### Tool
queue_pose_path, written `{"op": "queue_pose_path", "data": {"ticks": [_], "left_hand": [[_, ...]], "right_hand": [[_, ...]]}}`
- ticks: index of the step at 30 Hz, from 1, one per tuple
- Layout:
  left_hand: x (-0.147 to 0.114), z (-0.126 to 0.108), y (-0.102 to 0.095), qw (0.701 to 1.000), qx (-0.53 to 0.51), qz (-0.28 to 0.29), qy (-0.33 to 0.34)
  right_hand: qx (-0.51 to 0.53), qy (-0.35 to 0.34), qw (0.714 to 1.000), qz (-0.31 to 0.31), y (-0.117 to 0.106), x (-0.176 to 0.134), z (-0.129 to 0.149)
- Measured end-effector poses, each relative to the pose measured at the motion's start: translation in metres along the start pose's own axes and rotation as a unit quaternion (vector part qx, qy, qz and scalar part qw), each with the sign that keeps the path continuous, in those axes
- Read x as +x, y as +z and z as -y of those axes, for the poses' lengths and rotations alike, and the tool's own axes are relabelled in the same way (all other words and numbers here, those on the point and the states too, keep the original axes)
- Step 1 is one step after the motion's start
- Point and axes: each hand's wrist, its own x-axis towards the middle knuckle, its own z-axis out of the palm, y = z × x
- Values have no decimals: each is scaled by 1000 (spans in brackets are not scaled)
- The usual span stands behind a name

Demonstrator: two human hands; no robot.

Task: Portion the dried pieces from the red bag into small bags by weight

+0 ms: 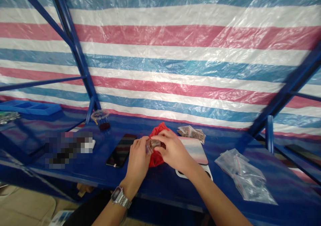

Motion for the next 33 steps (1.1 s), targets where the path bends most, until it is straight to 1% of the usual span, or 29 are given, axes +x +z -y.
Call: {"op": "queue_pose_path", "data": {"ticks": [2,5,9,12,16,18,21,25,30,33], "left_hand": [[0,-1,3,1000,-23,-1,-14],[0,-3,7,997,-70,-7,-35],[3,-8,10,986,-148,-10,-81],[5,-10,14,973,-198,-17,-116],[7,-8,21,964,-238,-49,-110],[7,-7,25,959,-259,-55,-105],[7,-6,25,953,-277,-57,-105],[5,-5,21,953,-279,-49,-108],[2,-2,15,961,-246,-49,-113],[1,-4,13,957,-265,-39,-115]], "right_hand": [[-34,-27,999,5,0,-1,3],[-58,-52,997,7,3,-2,4],[-35,-76,996,1,9,-1,4],[-16,-88,996,-16,10,0,2],[-21,-115,992,-44,9,0,1],[-27,-126,990,-60,7,1,0],[-25,-137,989,-53,6,1,-1],[-2,-121,991,-54,7,0,0],[40,-103,992,-55,10,0,3],[70,-76,992,-67,11,0,7]]}}
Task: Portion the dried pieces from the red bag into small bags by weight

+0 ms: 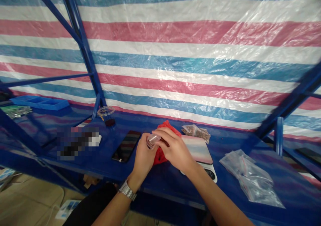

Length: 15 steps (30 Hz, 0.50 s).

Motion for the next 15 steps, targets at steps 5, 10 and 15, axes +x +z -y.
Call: {"op": "queue_pose_path", "data": {"ticks": [5,10,15], "left_hand": [[6,-11,-6,996,-49,-76,5],[16,-6,-15,987,-51,-151,-7],[16,16,-4,997,-15,-18,-71]], "right_hand": [[-7,36,996,-87,-6,5,-1],[-96,108,988,-62,-17,-1,-34],[-222,125,964,69,-11,-11,-64]]}}
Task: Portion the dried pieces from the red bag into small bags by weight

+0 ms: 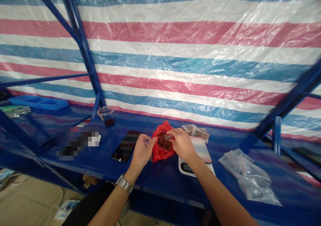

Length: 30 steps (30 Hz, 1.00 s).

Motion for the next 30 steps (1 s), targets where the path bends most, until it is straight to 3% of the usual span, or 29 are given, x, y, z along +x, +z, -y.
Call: {"op": "queue_pose_path", "data": {"ticks": [5,12,19,24,30], "left_hand": [[4,1,9,995,-42,65,-69],[10,-1,13,986,-95,18,-134],[5,-6,5,970,-161,55,-171],[7,-7,-4,967,-191,61,-159],[6,-6,-5,991,-93,45,-80]], "right_hand": [[-53,-15,998,29,9,7,16],[-17,66,997,45,10,7,20],[59,98,993,24,20,5,15],[184,135,973,32,32,6,4],[302,137,943,32,43,6,-5]]}}
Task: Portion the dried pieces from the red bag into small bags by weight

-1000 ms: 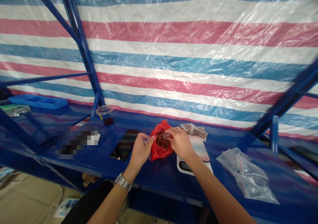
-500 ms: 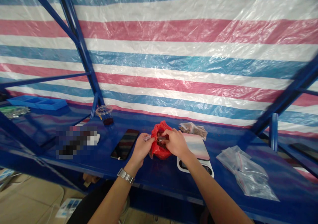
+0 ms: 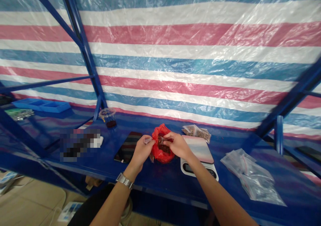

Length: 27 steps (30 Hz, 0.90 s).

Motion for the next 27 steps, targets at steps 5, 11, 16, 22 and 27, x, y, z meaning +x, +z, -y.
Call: {"op": "queue_pose_path", "data": {"ticks": [5,11,16,22,27], "left_hand": [[0,0,0,999,19,35,-5],[1,3,-3,989,91,-6,118],[-6,4,1,982,118,24,146],[-9,1,5,971,153,32,180],[-9,1,9,971,148,27,183]], "right_hand": [[46,-7,999,19,0,0,0],[119,-6,993,-14,-8,4,9],[27,-73,996,-38,-8,-6,38],[-219,-267,937,-53,-7,-25,73],[-247,-311,915,-65,-8,-28,78]]}}
